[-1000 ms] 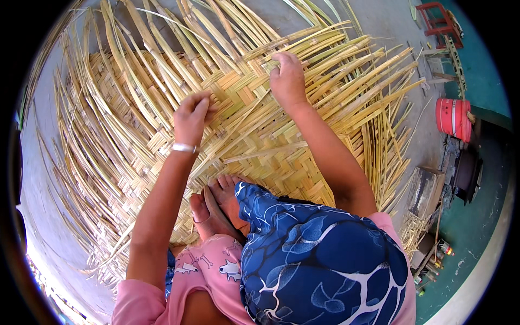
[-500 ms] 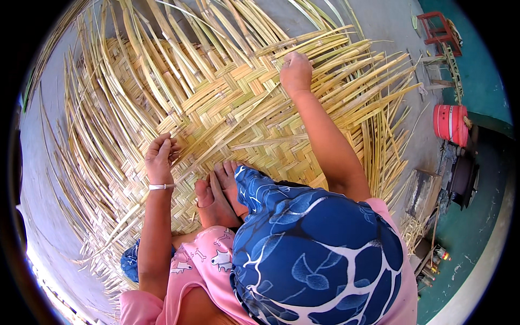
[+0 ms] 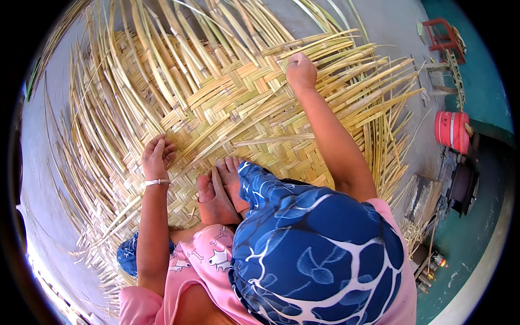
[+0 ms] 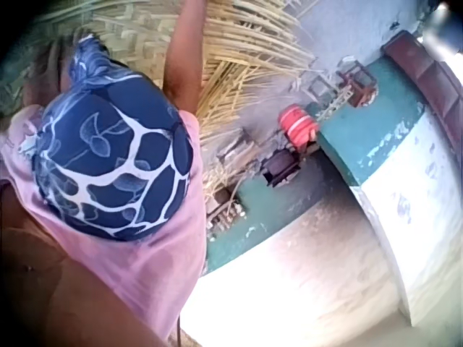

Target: The person is weaving a mat using dried palm leaves. They are sitting on the floor and using their hands to interlace the leaves in a crisscross pattern.

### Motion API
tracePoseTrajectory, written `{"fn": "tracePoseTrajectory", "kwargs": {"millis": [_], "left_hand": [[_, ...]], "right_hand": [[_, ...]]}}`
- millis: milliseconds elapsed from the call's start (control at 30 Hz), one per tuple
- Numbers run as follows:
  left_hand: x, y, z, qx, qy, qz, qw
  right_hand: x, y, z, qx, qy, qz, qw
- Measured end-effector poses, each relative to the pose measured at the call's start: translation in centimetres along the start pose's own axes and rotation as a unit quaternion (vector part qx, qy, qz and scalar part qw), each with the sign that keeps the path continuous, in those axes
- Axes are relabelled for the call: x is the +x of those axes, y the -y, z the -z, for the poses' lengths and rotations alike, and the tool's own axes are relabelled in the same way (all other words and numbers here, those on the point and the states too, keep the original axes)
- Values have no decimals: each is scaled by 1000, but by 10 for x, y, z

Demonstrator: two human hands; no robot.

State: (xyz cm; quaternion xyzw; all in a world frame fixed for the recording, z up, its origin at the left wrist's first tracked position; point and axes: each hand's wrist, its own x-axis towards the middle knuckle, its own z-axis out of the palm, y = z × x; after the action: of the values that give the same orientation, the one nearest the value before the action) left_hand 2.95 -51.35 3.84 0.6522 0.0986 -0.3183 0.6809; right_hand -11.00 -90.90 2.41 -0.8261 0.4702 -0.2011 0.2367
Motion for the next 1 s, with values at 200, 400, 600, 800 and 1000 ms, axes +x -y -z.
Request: {"fn": "tracePoseTrajectory", "kwargs": {"millis": [200, 400, 600, 800, 1000], "left_hand": [[5, -11, 16, -7, -48, -20, 999], [-5, -6, 34, 248, 15, -142, 958], [-38, -25, 30, 554, 107, -249, 787], [-32, -17, 46, 614, 89, -239, 747], [-38, -50, 62, 499, 130, -199, 834]], "right_hand": [[-32, 31, 3, -75, -8, 192, 978], [-60, 65, -25, -119, 50, 360, 924], [-55, 90, -15, -152, 157, 331, 918], [-103, 129, -13, -36, 302, 463, 833], [-110, 150, -17, -31, 442, 410, 797]]}}
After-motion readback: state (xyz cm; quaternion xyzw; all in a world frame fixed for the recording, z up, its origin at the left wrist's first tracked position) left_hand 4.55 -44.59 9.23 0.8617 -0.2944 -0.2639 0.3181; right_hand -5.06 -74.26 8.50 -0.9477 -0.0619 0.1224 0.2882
